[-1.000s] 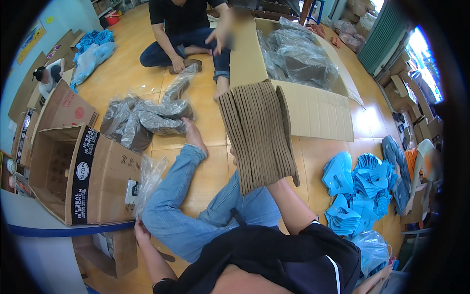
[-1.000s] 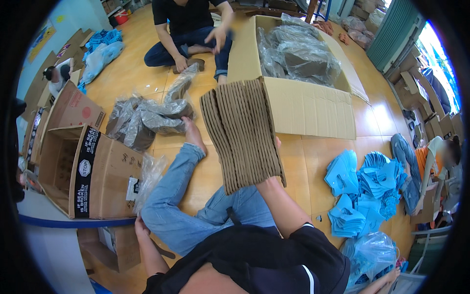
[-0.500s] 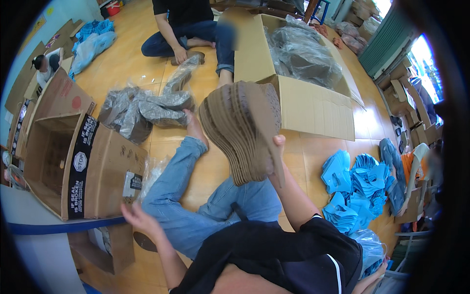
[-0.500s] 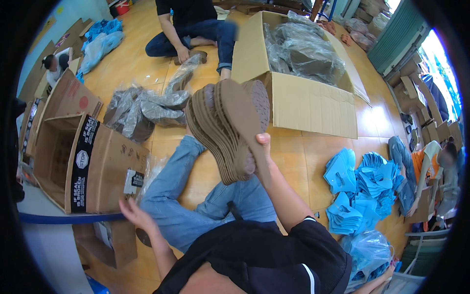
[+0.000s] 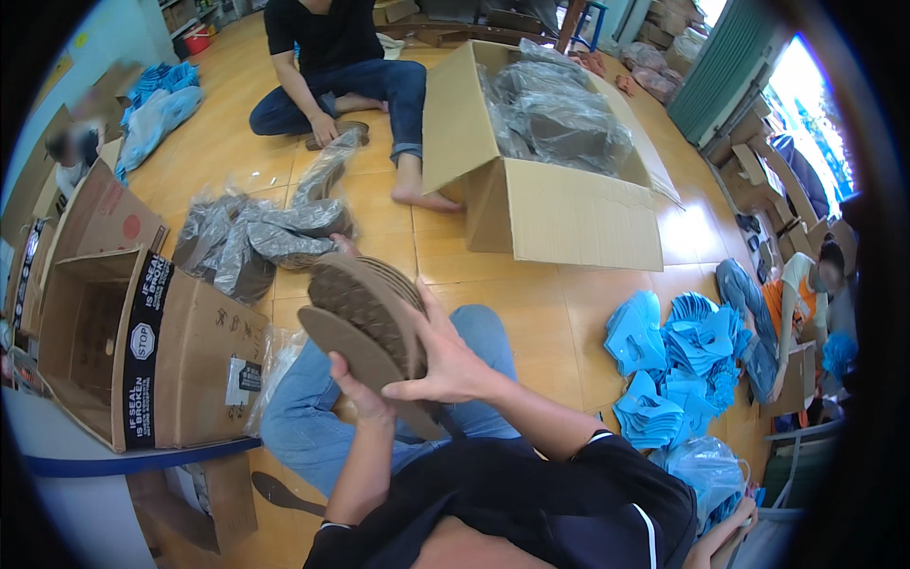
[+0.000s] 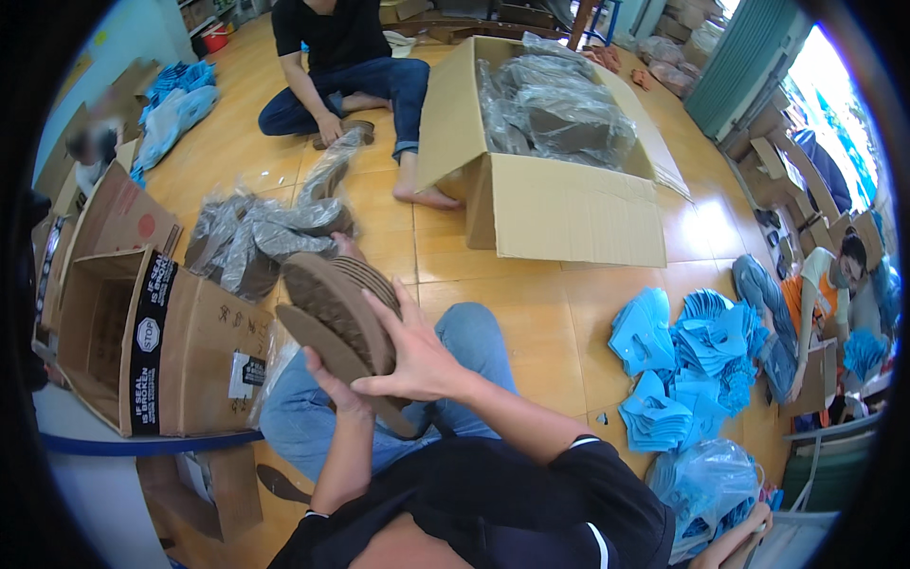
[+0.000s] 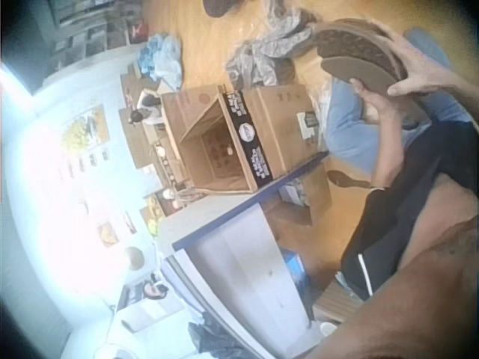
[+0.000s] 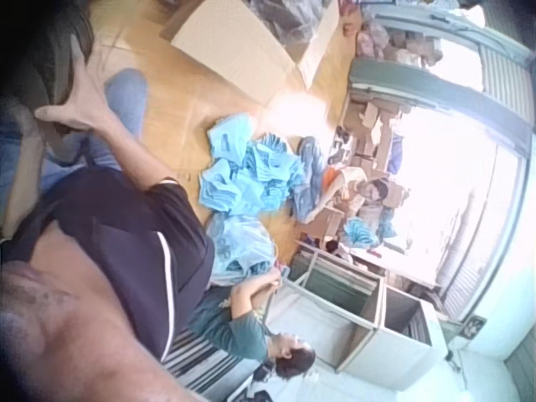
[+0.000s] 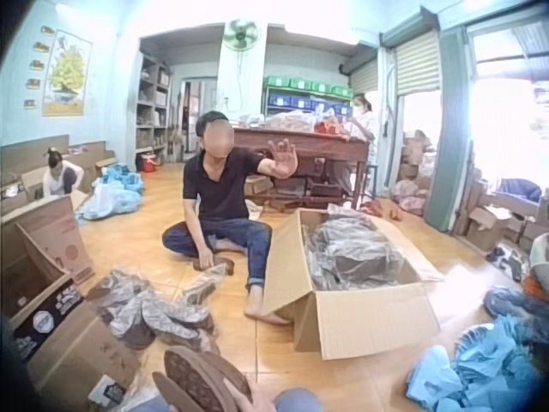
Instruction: The person sits on the floor and repeatedly picks up pairs of brown shoe insoles, inspects them, and places them into clear plastic bags. The person then puts the packaged insoles into a cardboard box. Other people are also sitting on the floor and performing similar packaging tasks.
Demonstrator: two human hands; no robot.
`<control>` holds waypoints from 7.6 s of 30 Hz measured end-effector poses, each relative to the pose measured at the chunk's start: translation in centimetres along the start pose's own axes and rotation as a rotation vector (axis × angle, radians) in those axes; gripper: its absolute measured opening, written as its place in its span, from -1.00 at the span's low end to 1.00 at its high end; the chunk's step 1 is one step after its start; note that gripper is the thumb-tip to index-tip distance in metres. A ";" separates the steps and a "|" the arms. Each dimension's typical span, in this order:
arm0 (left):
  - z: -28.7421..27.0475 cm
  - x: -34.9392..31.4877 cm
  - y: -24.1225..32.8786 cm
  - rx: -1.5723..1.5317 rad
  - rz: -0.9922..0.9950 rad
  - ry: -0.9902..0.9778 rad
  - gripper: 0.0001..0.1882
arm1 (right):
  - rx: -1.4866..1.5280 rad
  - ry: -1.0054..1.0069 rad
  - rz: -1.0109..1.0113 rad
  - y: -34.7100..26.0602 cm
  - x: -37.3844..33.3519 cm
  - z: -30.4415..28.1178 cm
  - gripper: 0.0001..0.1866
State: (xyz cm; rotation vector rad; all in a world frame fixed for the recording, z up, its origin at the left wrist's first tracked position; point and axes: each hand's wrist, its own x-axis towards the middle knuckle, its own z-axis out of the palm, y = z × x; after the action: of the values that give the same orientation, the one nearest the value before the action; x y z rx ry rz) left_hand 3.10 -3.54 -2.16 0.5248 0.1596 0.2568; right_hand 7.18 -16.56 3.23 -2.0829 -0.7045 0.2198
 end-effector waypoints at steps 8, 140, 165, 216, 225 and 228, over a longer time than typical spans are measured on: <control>-2.5 0.5 2.4 -0.086 0.003 0.031 -0.16 | -0.138 0.170 -0.122 -2.0 -0.5 2.7 0.36; -2.8 7.4 0.5 0.797 0.130 -0.035 -0.54 | 2.043 0.090 0.214 9.0 -0.1 0.5 0.02; -6.1 3.7 0.6 -0.211 -0.204 -0.047 -0.20 | -0.210 0.039 -0.161 0.1 2.4 3.2 0.12; -7.8 -5.6 7.5 -0.062 -0.075 -0.003 -0.38 | 0.148 0.226 0.706 13.0 -0.8 22.2 -0.21; -6.8 -5.6 7.7 -0.220 -0.141 0.018 -0.31 | -0.004 -0.125 0.531 16.5 1.9 25.8 -0.09; -6.8 -5.4 7.6 -0.144 -0.131 0.044 -0.30 | 0.085 0.067 0.638 18.1 2.9 23.2 -0.29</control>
State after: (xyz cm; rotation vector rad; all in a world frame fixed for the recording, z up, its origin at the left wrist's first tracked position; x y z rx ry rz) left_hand -5.05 4.48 -3.65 0.3643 0.2154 0.1507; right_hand 7.42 -6.42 -24.50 -2.1626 0.0303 0.5190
